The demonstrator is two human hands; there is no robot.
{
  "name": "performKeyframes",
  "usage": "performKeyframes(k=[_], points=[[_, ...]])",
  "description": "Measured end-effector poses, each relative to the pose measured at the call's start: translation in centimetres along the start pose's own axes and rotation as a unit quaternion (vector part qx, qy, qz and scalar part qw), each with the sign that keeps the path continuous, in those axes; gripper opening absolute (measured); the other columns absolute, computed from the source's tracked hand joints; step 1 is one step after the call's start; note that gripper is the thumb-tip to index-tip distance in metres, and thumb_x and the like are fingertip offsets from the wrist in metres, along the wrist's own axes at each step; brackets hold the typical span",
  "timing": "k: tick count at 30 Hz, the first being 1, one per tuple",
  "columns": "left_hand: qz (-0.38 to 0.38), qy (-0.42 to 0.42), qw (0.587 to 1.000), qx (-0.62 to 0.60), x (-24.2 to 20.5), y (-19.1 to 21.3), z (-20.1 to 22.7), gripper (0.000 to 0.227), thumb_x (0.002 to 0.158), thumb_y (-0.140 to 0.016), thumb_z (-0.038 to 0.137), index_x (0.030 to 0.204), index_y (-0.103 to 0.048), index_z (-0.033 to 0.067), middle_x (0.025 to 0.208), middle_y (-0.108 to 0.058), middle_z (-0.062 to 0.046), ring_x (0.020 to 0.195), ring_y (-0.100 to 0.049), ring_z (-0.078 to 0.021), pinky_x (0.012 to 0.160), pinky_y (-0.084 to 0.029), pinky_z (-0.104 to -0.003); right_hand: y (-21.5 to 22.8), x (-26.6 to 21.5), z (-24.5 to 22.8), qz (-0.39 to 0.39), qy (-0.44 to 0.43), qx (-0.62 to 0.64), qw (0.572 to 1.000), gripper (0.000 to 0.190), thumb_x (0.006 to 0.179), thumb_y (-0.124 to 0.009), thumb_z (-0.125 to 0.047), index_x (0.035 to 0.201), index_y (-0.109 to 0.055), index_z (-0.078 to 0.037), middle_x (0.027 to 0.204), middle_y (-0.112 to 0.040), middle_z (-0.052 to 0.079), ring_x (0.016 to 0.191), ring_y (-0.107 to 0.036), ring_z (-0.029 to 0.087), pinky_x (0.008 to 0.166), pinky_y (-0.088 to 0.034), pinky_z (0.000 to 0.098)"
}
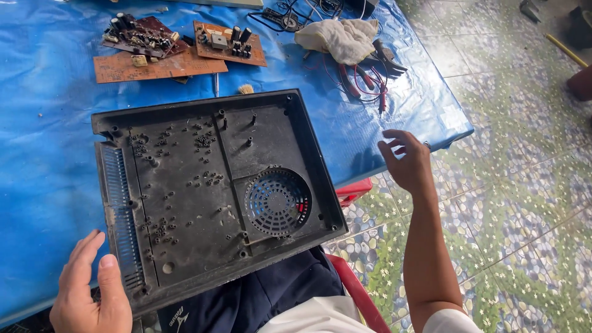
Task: Removing a circuit board from an induction cooker housing and cleaning the interior with a brush.
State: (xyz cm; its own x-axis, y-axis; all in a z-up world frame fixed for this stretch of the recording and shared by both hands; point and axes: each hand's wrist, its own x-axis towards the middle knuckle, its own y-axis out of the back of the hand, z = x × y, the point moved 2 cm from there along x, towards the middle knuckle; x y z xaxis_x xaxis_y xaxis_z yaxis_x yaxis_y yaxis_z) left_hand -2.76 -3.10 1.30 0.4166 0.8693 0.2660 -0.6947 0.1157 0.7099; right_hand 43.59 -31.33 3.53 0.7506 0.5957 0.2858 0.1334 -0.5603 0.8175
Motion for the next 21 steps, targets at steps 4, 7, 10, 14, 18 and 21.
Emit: performKeyframes(k=[4, 7, 10, 14, 18, 21], points=[[0.038, 0.024, 0.999, -0.002, -2.7, 0.3, 0.1, 0.043, 0.120, -0.050, 0.026, 0.146, -0.068, -0.0041, 0.149, -0.066, -0.022, 0.134, -0.062, -0.0404, 0.098, -0.052, -0.054, -2.9, -2.1, -4.7, -0.081, -0.037, 0.115, 0.989, 0.028, 0.103, -0.062, -0.027, 0.119, -0.072, -0.006, 0.098, -0.081, 0.010, 0.083, -0.079, 0.018, 0.073, -0.063, 0.0299], [0.073, 0.065, 0.995, -0.016, -5.0, 0.4, -0.4, 0.044, 0.120, -0.058, 0.026, 0.150, -0.071, -0.0031, 0.119, -0.075, -0.016, 0.091, -0.068, -0.0311, 0.085, -0.053, -0.043, -5.3, -5.0, -8.8, -0.232, -0.064, 0.198, 0.950, 0.052, 0.104, -0.045, -0.042, 0.133, -0.064, -0.004, 0.100, -0.073, 0.011, 0.079, -0.073, 0.018, 0.061, -0.058, 0.0283], [0.006, 0.196, 0.977, -0.083, -5.6, 1.7, 0.8, 0.041, 0.116, -0.052, 0.024, 0.148, -0.059, 0.0004, 0.116, -0.067, -0.011, 0.072, -0.071, -0.0295, 0.073, -0.051, -0.041, -7.2, -7.7, -12.1, -0.183, -0.080, 0.090, 0.976, 0.065, 0.100, -0.050, -0.052, 0.144, -0.046, -0.005, 0.127, -0.067, 0.026, 0.112, -0.070, 0.039, 0.087, -0.054, 0.0476], [0.127, 0.225, 0.948, -0.185, -5.2, 2.2, -2.9, 0.046, 0.121, -0.048, 0.026, 0.152, -0.037, -0.0062, 0.136, -0.038, -0.034, 0.082, -0.057, -0.0473, 0.065, -0.058, -0.057, -7.2, -9.8, -17.0, -0.230, 0.006, 0.266, 0.936, 0.043, 0.105, -0.049, -0.029, 0.136, -0.046, 0.000, 0.111, -0.070, 0.015, 0.091, -0.071, 0.020, 0.073, -0.063, 0.0333], [0.071, 0.332, 0.802, -0.491, -5.4, 3.2, -11.0, 0.067, 0.102, -0.035, 0.069, 0.154, -0.025, 0.0273, 0.160, -0.032, 0.000, 0.152, -0.039, -0.0288, 0.125, -0.034, -0.069, -8.8, -10.6, -20.1, -0.346, 0.021, 0.369, 0.862, 0.047, 0.105, -0.053, -0.030, 0.139, -0.046, 0.001, 0.082, -0.074, 0.015, 0.065, -0.074, 0.021, 0.061, -0.061, 0.0301], [0.103, 0.329, 0.777, -0.526, -6.2, 2.8, -10.1, 0.062, 0.106, -0.037, 0.063, 0.153, -0.034, 0.0224, 0.149, -0.041, -0.009, 0.135, -0.051, -0.0304, 0.122, -0.043, -0.069, -10.6, -10.2, -21.3, -0.333, 0.041, 0.338, 0.879, 0.053, 0.104, -0.054, -0.029, 0.147, -0.043, 0.000, 0.106, -0.071, 0.011, 0.070, -0.076, 0.019, 0.066, -0.060, 0.0295]])
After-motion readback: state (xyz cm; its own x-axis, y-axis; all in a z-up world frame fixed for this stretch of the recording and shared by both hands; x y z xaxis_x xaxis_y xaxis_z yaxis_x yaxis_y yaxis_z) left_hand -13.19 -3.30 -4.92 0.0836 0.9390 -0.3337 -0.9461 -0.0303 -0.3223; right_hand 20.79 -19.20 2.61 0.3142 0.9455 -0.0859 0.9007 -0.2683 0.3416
